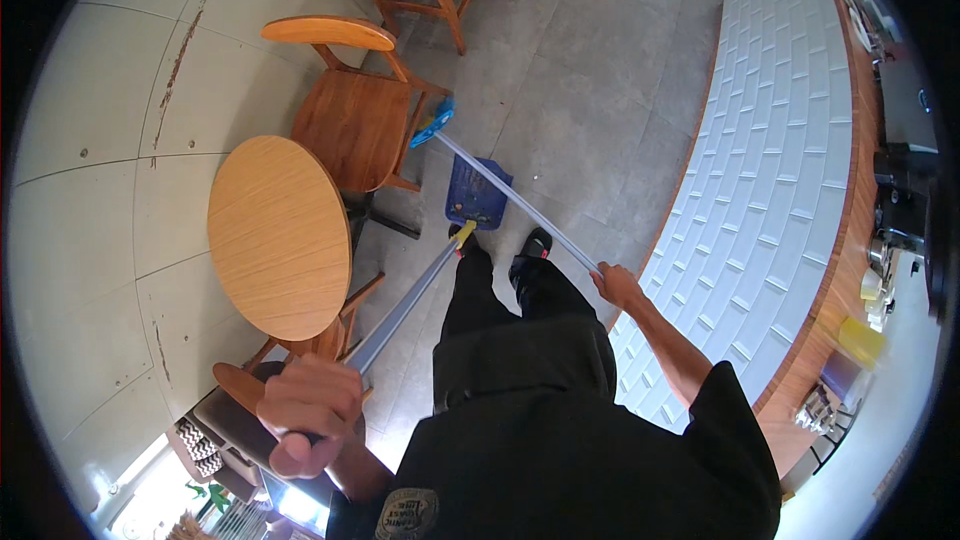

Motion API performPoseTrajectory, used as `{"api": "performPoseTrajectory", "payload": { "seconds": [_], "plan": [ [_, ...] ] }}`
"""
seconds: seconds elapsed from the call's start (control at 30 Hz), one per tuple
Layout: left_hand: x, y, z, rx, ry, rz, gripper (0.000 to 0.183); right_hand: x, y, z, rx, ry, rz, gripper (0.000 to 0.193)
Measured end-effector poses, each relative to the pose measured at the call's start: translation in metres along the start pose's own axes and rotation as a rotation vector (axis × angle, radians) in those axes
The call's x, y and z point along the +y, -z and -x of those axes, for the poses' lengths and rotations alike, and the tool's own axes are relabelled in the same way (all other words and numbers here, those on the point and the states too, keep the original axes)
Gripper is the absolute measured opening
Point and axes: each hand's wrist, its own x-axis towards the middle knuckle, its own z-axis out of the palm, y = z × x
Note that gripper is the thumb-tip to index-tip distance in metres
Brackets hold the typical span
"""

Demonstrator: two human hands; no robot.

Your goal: Sweeping the floor of a cafe dining area using a broom and dustpan.

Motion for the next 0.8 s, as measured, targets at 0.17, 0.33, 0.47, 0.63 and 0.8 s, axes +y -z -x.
{"api": "performPoseTrajectory", "payload": {
  "seconds": [0.17,0.33,0.47,0.63,0.8],
  "plan": [
    [0.004,0.017,0.007,0.003,0.069,0.048,0.051,-0.002,-0.03,-0.07,-0.066,0.081,0.129,0.035],
    [0.003,0.036,0.019,-0.093,0.055,0.063,0.057,-0.015,-0.052,-0.154,0.012,0.141,0.187,0.034],
    [0.007,0.042,0.009,-0.157,0.187,0.065,0.057,-0.04,-0.051,-0.178,0.03,0.115,0.22,0.033],
    [-0.006,0.052,0.011,-0.108,0.1,0.129,0.054,0.008,-0.023,-0.092,-0.014,-0.002,0.234,0.031],
    [-0.007,0.055,0.018,0.039,0.058,0.075,0.051,0.028,0.03,0.013,-0.116,-0.042,0.27,0.029]
  ]
}}
